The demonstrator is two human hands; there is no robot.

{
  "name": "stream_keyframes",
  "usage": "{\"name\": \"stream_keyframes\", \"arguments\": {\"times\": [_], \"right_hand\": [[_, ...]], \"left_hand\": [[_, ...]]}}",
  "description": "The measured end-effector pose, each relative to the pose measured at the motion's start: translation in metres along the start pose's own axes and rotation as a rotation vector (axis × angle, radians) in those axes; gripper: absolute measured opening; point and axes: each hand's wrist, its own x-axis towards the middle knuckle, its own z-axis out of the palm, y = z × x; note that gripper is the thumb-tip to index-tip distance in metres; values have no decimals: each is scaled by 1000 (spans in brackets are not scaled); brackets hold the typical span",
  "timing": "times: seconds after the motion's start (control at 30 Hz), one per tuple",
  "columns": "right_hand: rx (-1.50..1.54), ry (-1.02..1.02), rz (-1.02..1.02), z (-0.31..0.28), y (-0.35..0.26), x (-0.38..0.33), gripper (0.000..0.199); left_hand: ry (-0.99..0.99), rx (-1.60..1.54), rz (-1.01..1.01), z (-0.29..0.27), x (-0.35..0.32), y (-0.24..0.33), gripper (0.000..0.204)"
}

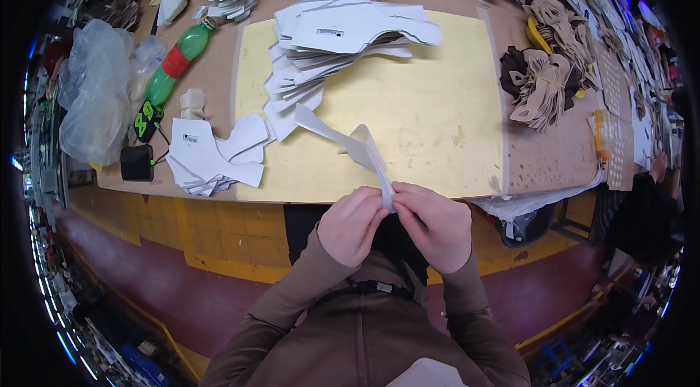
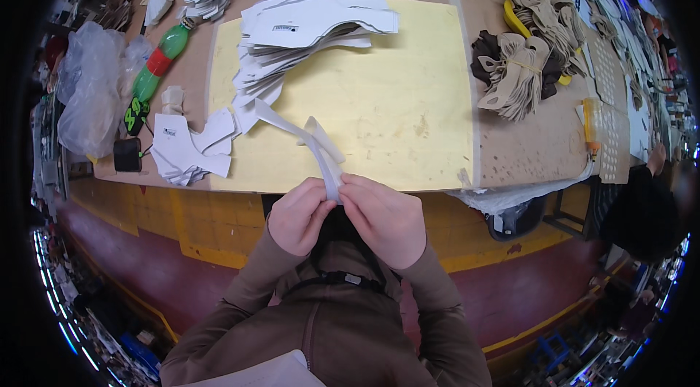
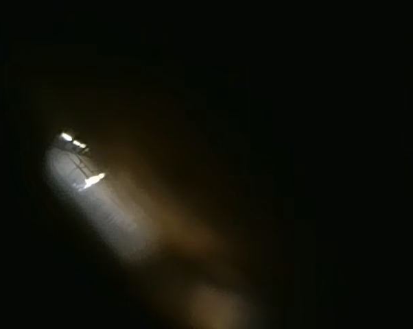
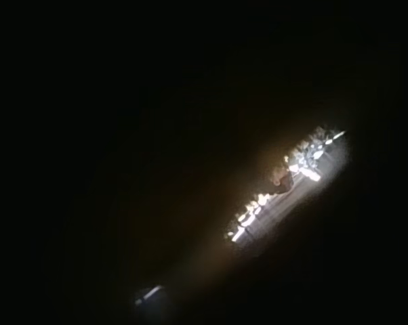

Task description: The person repeatedly picks white paper cutouts from a pile, peels off a backing strip, and presses a small rectangular label onto each piece. They smooth the label with their fingers and place the finished items into a growing stack on the table.

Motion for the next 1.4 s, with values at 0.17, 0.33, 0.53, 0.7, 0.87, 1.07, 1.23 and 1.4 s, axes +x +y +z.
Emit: {"name": "stream_keyframes", "arguments": {"times": [0.17, 0.33, 0.53, 0.7, 0.87, 1.07, 1.23, 1.4], "right_hand": [[-152, 36, -46, 4, -1, -1, 20], [214, -8, 246, 0, -2, 2, 13], [436, 4, 345, -7, -2, -1, 17], [339, 59, 221, 4, 3, -6, 13], [712, 156, 563, 9, 10, -11, 9], [1012, 151, 679, 6, 18, -7, 14], [947, 35, 624, -2, 14, -2, 13], [987, -120, 642, -10, 10, -3, 15]], "left_hand": [[6, 43, 32, 5, -1, -2, 15], [-24, -92, -10, 4, -2, 2, 14], [0, -127, -59, 3, -2, 3, 12], [-25, -92, -22, 2, 1, 2, 11], [-49, -139, -65, 0, -2, 14, 9], [31, 44, 253, -8, -6, 13, 10], [-19, -83, 537, -8, -12, 3, 14], [14, -322, 709, -20, -14, -2, 17]]}}
